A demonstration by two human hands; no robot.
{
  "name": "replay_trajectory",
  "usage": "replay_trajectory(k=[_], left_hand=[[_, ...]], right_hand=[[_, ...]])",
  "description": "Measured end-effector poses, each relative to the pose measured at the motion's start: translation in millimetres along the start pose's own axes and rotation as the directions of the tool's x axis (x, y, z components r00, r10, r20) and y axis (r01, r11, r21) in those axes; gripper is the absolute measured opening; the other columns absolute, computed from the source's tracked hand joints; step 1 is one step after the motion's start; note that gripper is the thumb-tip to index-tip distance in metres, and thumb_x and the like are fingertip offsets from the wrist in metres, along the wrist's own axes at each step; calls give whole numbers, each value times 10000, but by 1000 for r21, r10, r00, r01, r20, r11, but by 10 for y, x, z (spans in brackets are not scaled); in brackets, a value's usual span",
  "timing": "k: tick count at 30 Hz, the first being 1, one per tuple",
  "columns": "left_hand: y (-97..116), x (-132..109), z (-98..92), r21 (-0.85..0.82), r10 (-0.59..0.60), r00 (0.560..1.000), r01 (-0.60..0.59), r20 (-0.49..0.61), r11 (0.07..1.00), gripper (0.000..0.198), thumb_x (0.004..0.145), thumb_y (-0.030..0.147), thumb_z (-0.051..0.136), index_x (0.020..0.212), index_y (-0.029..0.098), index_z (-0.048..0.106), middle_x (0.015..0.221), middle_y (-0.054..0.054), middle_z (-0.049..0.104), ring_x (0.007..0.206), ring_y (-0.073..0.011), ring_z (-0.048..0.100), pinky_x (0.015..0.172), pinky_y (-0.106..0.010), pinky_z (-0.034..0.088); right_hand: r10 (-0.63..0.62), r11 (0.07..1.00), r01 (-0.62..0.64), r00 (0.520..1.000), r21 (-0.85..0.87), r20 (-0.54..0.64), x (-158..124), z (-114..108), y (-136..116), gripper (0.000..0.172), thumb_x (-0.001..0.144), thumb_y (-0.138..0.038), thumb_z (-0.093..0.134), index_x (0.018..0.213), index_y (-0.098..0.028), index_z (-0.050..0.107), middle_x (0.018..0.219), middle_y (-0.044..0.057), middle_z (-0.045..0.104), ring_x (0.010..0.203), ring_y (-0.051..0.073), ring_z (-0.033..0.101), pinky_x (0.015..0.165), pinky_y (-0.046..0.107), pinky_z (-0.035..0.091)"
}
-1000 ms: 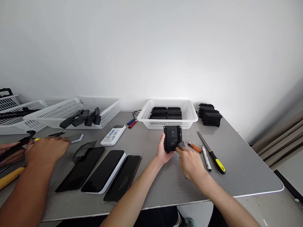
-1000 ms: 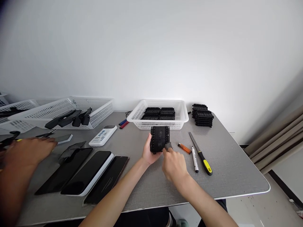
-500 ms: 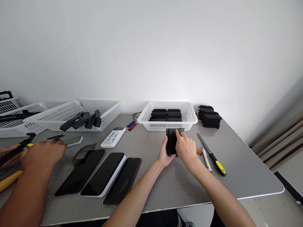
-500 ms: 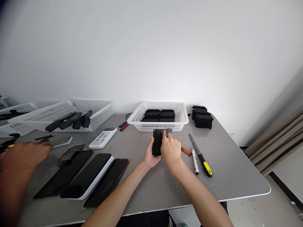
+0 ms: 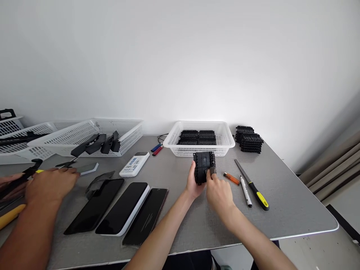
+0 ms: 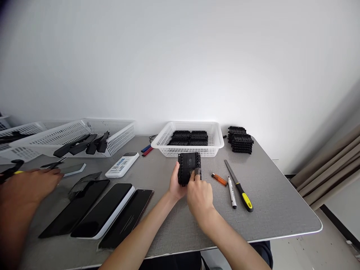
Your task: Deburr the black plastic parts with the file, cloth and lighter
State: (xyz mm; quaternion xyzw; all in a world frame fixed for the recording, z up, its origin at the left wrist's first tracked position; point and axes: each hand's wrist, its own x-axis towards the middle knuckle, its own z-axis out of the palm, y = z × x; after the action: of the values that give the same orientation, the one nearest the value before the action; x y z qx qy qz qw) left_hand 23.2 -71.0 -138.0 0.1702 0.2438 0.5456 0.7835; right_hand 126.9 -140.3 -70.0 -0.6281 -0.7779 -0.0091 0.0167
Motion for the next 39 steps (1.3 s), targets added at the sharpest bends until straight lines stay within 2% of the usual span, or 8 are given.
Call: replay_trajectory(k=[6,9,11,15,18,26,33,39], left_hand=[[15,9,1,5,5,1000,-5,13,1000,522,931,590,491,1041,147,745,966,-77,781,858,-219,724,814,-316,549],[15,0,10,15,-30,998,29,59,999,527,942,580,479,1097,145,732,995,-87,777,875,-221,720,822,-319,543],[23,-8,15,-16,-9,996,11,85,1000,511,943,559,493,1149,148,715,1044,-94,769,927,-228,714,861,-330,535],[21,-20,16,-13,6,994,-5,107,1000,535,934,562,512,1218,143,686,1140,-111,745,1031,-245,693,907,-348,527],[-17,-19,7,22,-22,992,19,125,1000,521,938,568,501,1193,162,705,1148,-100,745,1076,-250,683,904,-333,526],[2,-45,-44,46,-66,989,61,134,997,483,926,600,493,1265,308,677,1254,-48,709,1288,-298,571,1053,-427,453],[24,-66,-10,8,-40,998,39,49,999,529,905,609,524,1078,164,752,1092,-94,762,1158,-301,654,1041,-387,467],[39,-99,75,13,-44,999,44,30,999,603,918,648,452,1093,147,738,1013,-113,773,1071,-303,693,1001,-404,491]], right_hand=[[4,1000,-4,1000,8,14,-159,106,-22,455,904,-7,408,1309,-117,583,1067,179,685,752,197,733,602,271,530],[19,997,-20,1000,76,15,-189,44,81,355,908,-33,418,1110,-148,687,994,132,699,745,217,722,599,291,508],[68,986,-61,997,158,-43,-193,-47,202,343,937,-76,404,1041,-174,716,939,101,703,783,226,716,628,293,495],[148,949,-60,951,310,-272,-137,-250,415,476,979,-108,332,1371,-219,577,1031,74,697,830,204,701,656,279,478],[122,947,-16,942,321,-311,1,-321,418,511,1000,-131,300,1472,-224,472,1070,79,689,817,195,699,640,269,472],[9,999,-6,995,37,-101,357,-122,34,580,946,-66,374,1522,-130,361,1105,179,666,794,192,731,630,259,518],[-68,998,68,997,1,-30,153,28,-11,608,898,-29,416,1501,-102,394,1155,224,659,780,198,737,632,272,551],[-109,994,108,994,7,19,-29,118,-17,637,865,-5,403,1498,-69,399,1148,228,673,751,199,734,607,275,554]])
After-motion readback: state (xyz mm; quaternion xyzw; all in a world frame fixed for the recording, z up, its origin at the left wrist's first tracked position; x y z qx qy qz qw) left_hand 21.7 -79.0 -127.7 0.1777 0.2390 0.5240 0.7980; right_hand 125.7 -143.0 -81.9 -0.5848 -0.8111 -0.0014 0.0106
